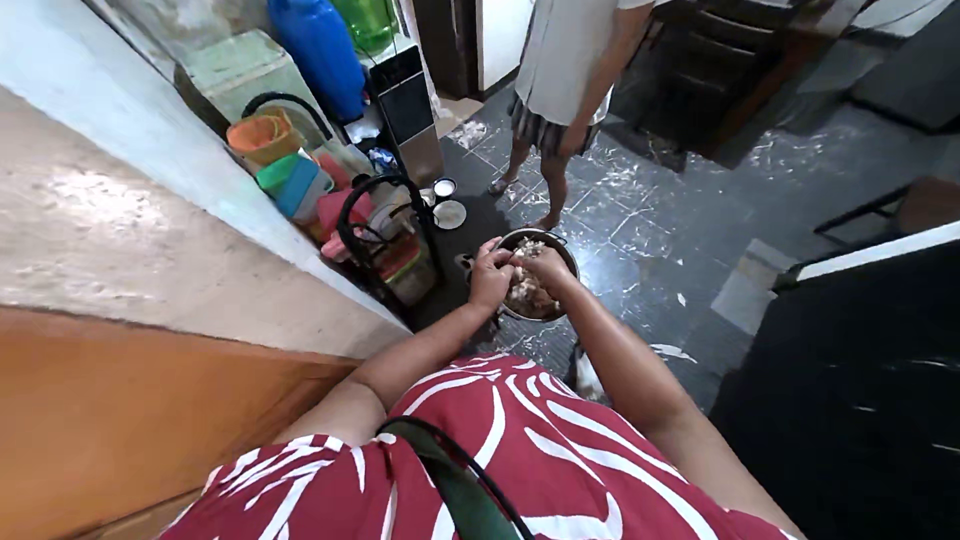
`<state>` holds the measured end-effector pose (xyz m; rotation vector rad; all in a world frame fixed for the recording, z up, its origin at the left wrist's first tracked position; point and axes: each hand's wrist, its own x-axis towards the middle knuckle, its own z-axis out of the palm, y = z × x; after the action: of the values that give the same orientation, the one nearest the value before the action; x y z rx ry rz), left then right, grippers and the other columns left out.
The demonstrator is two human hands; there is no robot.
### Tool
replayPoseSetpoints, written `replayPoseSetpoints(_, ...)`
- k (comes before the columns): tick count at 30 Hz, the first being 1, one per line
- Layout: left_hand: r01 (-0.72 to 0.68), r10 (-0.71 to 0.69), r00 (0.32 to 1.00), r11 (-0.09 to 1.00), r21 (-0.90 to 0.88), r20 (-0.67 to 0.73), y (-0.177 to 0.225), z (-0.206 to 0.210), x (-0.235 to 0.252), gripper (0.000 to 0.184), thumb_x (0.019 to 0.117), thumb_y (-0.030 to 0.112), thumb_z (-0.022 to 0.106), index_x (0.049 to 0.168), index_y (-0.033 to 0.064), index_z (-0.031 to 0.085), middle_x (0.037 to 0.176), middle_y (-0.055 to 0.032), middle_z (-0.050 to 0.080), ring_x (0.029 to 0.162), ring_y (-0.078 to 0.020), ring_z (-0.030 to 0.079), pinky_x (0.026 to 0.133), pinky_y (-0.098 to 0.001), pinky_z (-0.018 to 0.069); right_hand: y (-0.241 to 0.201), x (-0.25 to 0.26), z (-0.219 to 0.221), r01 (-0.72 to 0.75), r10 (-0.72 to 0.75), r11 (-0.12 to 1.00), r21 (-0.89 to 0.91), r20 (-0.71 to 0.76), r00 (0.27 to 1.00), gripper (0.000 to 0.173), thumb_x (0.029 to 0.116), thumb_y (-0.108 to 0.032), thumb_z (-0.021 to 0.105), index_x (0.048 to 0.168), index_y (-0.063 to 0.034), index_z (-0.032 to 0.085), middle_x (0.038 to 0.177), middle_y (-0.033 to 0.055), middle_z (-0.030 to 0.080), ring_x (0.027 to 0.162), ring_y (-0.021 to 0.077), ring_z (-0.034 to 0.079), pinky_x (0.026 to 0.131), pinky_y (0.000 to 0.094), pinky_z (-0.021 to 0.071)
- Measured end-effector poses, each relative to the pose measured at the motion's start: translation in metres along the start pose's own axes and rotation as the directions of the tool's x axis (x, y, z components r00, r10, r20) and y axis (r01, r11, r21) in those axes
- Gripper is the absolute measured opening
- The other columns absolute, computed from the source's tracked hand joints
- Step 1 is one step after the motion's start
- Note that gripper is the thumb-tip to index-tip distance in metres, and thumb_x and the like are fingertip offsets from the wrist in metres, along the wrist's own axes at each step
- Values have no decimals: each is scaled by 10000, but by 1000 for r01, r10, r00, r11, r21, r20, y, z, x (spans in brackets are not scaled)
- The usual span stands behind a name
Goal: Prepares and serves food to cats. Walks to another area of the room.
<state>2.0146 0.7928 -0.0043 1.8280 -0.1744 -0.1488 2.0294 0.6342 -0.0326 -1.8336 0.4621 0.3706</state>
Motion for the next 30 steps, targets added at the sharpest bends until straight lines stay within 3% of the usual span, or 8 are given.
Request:
replayPoseSetpoints(4,39,-39,999,999,11,6,0,9,39,112,932,1,624,924,49,725,1507,-138,483,1375,-250,476,1086,-453,452,-8,29,-24,112,-114,947,-302,12,993,505,958,-436,716,1165,24,689,1084,261,700,1022,413,682,921,642,524)
replayPoseSetpoints(12,46,-46,999,999,13,22,-9,26,137,104,920,-25,633,930,21,725,1475,-163,505,1337,-251,505,1073,-432,460,-42,112,-42,235,-182,875,-423,162,970,262,986,-166,668,1138,46,695,1116,272,696,1076,421,670,973,629,500)
replayPoseSetpoints(18,51,-50,998,998,35,-25,-10,20,226,92,921,-21,641,917,17,724,1484,-171,500,1343,-267,509,1081,-447,460,-93,207,-60,279,-219,820,-500,176,960,227,967,-130,685,1151,1,707,1109,263,706,1070,440,676,947,660,511)
replayPoseSetpoints(20,129,-128,991,991,33,-30,-3,14,252,103,938,-9,619,937,17,719,1518,-159,475,1357,-273,496,1081,-462,448,-103,237,-64,310,-233,776,-550,208,950,274,927,-109,715,1183,-12,696,1131,268,702,1091,459,668,948,682,505)
replayPoseSetpoints(23,185,-186,982,983,-22,-46,-6,9,299,113,940,-9,598,932,14,708,1507,-171,484,1379,-279,479,1085,-467,447,-115,279,-74,397,-254,707,-586,313,915,567,846,-347,852,1244,5,654,1198,286,657,1157,462,622,1002,659,486)
replayPoseSetpoints(26,130,-137,985,989,-75,-106,-25,13,343,111,896,-46,617,879,3,715,1456,-189,532,1379,-261,483,1112,-433,437,-131,296,-81,454,-178,647,-612,457,871,756,786,-363,890,1434,-124,582,1448,295,488,1287,491,520,1037,682,450)
replayPoseSetpoints(28,135,-142,982,989,-67,-124,-23,14,364,109,895,-45,618,876,1,714,1468,-181,526,1392,-249,473,1129,-425,423,-135,310,-78,534,-161,560,-634,548,821,561,847,-296,822,1373,-190,657,1551,235,435,1316,466,527,1044,673,460)
replayPoseSetpoints(30,134,-140,983,989,-56,-122,-20,15,382,113,892,-49,620,873,1,719,1469,-173,526,1392,-241,471,1131,-416,420,-141,329,-79,572,-116,468,-673,595,795,363,937,-184,710,1300,-175,711,1572,212,443,1322,464,536,1061,662,450)
